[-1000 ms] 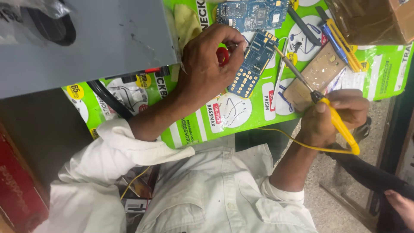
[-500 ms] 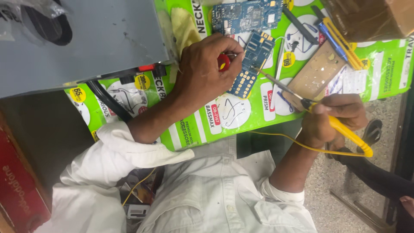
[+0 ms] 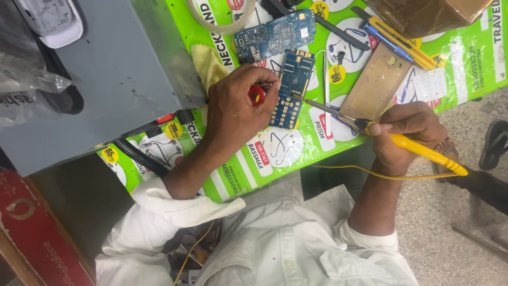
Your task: The person opens a cardboard box and removes a small electronic component. They then use a soldering iron and solder wire to attach the component to a circuit board. The person carefully applies heat and solder to secure the connection.
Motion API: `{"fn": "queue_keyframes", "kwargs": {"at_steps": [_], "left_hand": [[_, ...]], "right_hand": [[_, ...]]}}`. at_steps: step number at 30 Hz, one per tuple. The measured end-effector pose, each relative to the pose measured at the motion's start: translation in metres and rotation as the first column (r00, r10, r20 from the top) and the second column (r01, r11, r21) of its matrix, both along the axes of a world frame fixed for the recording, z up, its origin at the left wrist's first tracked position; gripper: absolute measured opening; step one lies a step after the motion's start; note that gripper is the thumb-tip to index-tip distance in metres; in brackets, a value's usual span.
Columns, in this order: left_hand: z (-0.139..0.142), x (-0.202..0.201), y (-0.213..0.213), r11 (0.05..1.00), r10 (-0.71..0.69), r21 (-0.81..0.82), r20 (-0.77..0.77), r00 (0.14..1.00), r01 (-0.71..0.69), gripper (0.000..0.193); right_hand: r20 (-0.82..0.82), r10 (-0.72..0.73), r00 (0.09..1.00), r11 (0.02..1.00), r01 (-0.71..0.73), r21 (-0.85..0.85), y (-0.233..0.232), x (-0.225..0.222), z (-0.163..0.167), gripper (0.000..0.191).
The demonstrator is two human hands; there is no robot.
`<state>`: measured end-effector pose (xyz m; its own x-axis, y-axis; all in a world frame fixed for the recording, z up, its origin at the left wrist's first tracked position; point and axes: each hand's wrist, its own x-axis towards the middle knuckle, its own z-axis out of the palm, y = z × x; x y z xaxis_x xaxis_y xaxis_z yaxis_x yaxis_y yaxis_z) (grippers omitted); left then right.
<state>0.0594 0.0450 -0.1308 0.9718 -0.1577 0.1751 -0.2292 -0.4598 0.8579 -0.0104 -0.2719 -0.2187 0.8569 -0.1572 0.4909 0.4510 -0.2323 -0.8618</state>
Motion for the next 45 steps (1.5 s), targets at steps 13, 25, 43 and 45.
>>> {"fn": "queue_keyframes", "kwargs": {"at_steps": [13,25,43,45], "left_hand": [[0.002,-0.002,-0.001,0.998,-0.006,0.07,0.011,1.0,0.005,0.009],[0.001,-0.002,-0.001,0.997,-0.003,0.082,-0.011,1.0,0.004,0.01],[-0.007,-0.004,0.0,0.995,-0.009,0.096,0.041,0.999,0.005,0.012],[-0.007,-0.004,0.001,0.996,-0.008,0.089,0.048,0.999,0.004,0.012]], "right_hand": [[0.002,-0.025,1.0,1.0,0.025,0.011,0.004,0.002,0.002,0.037],[0.005,-0.065,0.998,0.998,0.065,0.006,0.007,0.002,0.005,0.041],[0.037,-0.09,0.995,0.994,0.087,0.062,0.011,0.007,0.002,0.046],[0.035,-0.105,0.994,0.994,0.103,0.043,0.01,0.007,0.001,0.045]]}}
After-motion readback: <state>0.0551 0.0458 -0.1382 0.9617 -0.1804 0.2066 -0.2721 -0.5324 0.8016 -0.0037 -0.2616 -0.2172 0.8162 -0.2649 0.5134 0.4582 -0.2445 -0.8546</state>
